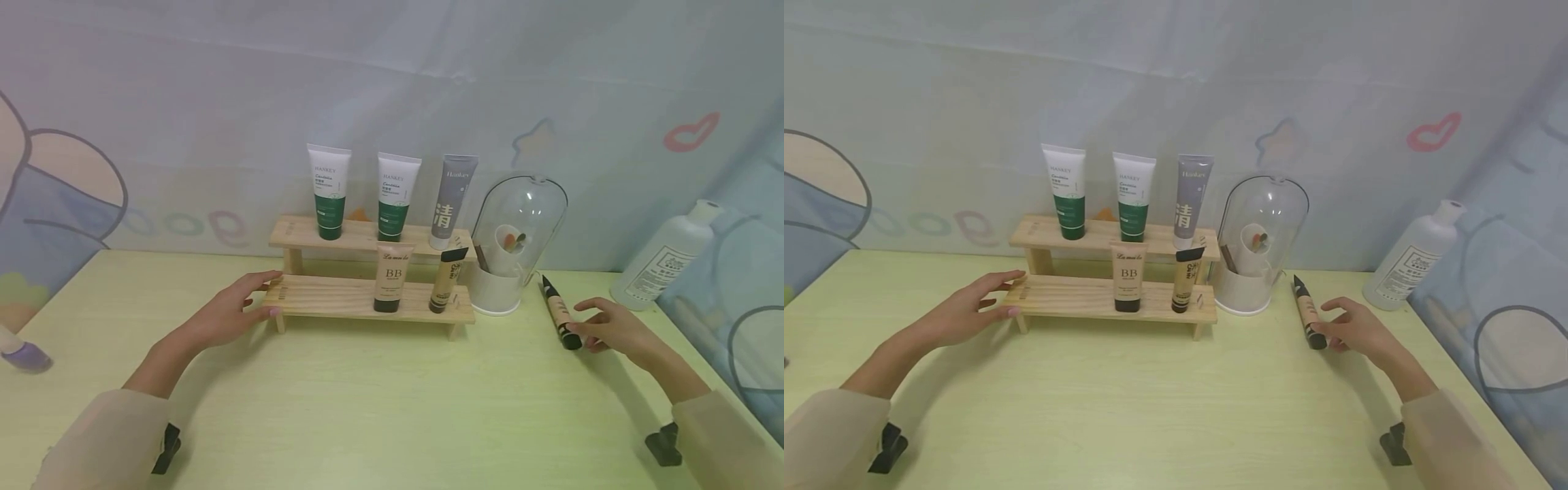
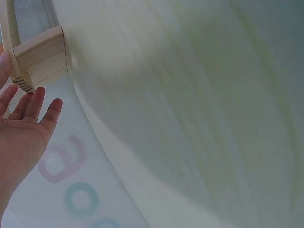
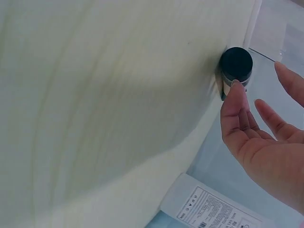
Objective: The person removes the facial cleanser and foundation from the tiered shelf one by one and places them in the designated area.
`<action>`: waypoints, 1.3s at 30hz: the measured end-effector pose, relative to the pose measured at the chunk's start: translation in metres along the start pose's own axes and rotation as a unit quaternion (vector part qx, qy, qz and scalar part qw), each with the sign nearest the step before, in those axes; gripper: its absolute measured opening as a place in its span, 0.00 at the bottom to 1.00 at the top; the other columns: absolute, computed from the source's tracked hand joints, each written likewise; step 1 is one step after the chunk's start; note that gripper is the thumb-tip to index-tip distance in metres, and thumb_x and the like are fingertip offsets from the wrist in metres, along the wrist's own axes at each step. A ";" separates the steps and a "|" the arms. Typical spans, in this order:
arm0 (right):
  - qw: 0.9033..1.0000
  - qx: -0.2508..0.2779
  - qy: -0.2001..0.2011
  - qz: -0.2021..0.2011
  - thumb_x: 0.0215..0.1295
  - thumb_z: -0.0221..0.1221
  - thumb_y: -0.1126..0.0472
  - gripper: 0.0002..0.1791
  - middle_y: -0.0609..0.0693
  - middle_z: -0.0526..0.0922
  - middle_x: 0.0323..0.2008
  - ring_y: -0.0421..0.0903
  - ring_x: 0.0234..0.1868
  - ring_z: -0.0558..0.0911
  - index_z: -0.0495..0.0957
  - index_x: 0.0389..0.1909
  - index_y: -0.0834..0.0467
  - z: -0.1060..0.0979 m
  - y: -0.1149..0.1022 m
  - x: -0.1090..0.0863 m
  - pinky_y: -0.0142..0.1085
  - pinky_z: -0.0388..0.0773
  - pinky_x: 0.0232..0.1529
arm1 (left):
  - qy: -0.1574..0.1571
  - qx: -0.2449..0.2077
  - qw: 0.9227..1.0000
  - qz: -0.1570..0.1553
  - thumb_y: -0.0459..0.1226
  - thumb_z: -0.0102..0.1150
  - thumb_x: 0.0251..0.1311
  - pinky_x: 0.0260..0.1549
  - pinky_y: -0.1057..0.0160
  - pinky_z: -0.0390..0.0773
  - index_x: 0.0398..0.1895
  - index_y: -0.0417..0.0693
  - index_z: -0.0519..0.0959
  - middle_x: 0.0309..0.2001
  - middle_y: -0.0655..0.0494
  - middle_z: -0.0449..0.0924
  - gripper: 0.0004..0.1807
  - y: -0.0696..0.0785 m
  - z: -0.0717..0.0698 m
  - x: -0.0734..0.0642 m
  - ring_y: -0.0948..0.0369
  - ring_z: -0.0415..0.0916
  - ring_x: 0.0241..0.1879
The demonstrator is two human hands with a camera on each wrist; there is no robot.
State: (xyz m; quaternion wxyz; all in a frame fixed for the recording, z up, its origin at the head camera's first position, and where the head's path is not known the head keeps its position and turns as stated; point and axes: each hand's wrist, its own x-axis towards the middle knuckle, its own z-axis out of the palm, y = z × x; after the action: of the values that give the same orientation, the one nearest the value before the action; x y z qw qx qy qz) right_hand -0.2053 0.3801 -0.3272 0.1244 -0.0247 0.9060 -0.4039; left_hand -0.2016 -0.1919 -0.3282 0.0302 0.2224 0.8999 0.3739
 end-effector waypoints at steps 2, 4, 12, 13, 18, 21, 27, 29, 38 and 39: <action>1.000 -0.007 0.000 -0.008 0.63 0.58 0.56 0.35 0.56 0.76 0.31 0.46 0.28 0.76 0.54 0.60 0.73 -0.001 -0.003 -0.003 0.38 0.80 0.34 | 0.000 0.000 1.000 0.001 0.40 0.52 0.64 0.55 0.39 0.60 0.67 0.34 0.53 0.64 0.35 0.54 0.33 -0.001 0.000 0.001 0.38 0.55 0.61; 1.000 -0.016 0.001 -0.016 0.63 0.57 0.56 0.35 0.57 0.76 0.32 0.47 0.27 0.76 0.55 0.60 0.73 -0.001 -0.007 -0.006 0.38 0.80 0.33 | 0.000 0.000 1.000 0.003 0.40 0.52 0.64 0.55 0.39 0.60 0.67 0.34 0.53 0.64 0.34 0.54 0.33 -0.001 0.000 0.001 0.38 0.55 0.61; 0.998 -0.041 0.002 -0.047 0.62 0.58 0.55 0.31 0.61 0.77 0.37 0.50 0.29 0.78 0.60 0.59 0.70 0.003 -0.026 -0.012 0.37 0.79 0.32 | -0.002 -0.004 1.000 0.008 0.39 0.51 0.64 0.55 0.38 0.59 0.67 0.33 0.53 0.64 0.34 0.54 0.33 0.001 -0.001 0.001 0.38 0.54 0.61; 0.998 -0.042 -0.001 -0.052 0.62 0.58 0.55 0.31 0.61 0.78 0.38 0.50 0.29 0.78 0.60 0.58 0.70 0.005 -0.029 -0.012 0.37 0.79 0.32 | -0.003 -0.003 1.000 0.007 0.39 0.51 0.64 0.55 0.38 0.59 0.67 0.33 0.53 0.64 0.34 0.54 0.33 0.001 -0.001 0.001 0.39 0.54 0.61; 0.996 -0.023 -0.020 -0.079 0.61 0.59 0.57 0.29 0.60 0.77 0.38 0.51 0.29 0.78 0.61 0.57 0.70 0.015 -0.044 -0.009 0.38 0.80 0.32 | -0.003 -0.002 1.000 0.005 0.39 0.51 0.64 0.55 0.38 0.59 0.66 0.32 0.53 0.64 0.34 0.54 0.33 0.001 -0.001 0.001 0.39 0.55 0.61; 0.996 -0.018 -0.030 -0.086 0.61 0.60 0.57 0.29 0.59 0.76 0.36 0.53 0.29 0.78 0.62 0.56 0.70 0.022 -0.052 -0.007 0.39 0.79 0.32 | -0.003 -0.002 1.000 0.003 0.39 0.52 0.64 0.55 0.39 0.60 0.66 0.32 0.54 0.64 0.34 0.54 0.33 0.000 -0.001 0.001 0.39 0.55 0.60; 0.991 -0.034 -0.053 -0.119 0.60 0.60 0.58 0.28 0.56 0.77 0.36 0.54 0.32 0.78 0.63 0.55 0.69 0.036 -0.072 -0.006 0.38 0.79 0.31 | -0.005 -0.006 1.000 0.002 0.40 0.52 0.64 0.55 0.39 0.60 0.66 0.32 0.53 0.64 0.34 0.53 0.33 -0.002 -0.001 0.001 0.39 0.54 0.61; 0.990 -0.032 -0.060 -0.123 0.59 0.60 0.59 0.28 0.56 0.77 0.36 0.55 0.33 0.79 0.63 0.55 0.68 0.042 -0.079 -0.007 0.38 0.79 0.32 | -0.005 -0.007 1.000 0.003 0.40 0.52 0.64 0.55 0.39 0.60 0.66 0.32 0.54 0.64 0.34 0.53 0.33 -0.002 -0.001 0.001 0.39 0.54 0.61; 0.980 -0.038 -0.086 -0.176 0.58 0.61 0.64 0.23 0.55 0.78 0.35 0.55 0.31 0.80 0.67 0.52 0.67 0.070 -0.110 -0.007 0.43 0.80 0.31 | -0.005 -0.006 1.000 0.003 0.40 0.52 0.64 0.55 0.39 0.60 0.66 0.32 0.54 0.64 0.34 0.53 0.33 -0.003 0.000 0.001 0.39 0.54 0.61; 0.978 -0.036 -0.090 -0.185 0.58 0.61 0.65 0.22 0.55 0.78 0.35 0.55 0.31 0.80 0.67 0.52 0.68 0.073 -0.113 -0.007 0.44 0.80 0.31 | -0.004 -0.006 1.000 0.002 0.40 0.52 0.64 0.55 0.39 0.60 0.66 0.32 0.54 0.63 0.34 0.54 0.33 -0.003 0.000 0.001 0.39 0.55 0.61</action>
State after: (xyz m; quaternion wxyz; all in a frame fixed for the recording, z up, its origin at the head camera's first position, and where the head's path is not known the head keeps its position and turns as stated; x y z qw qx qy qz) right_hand -0.1867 0.2517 -0.2893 0.1277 -0.2323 0.8849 -0.3829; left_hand -0.2040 -0.1932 -0.3300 0.0345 0.2261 0.8971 0.3780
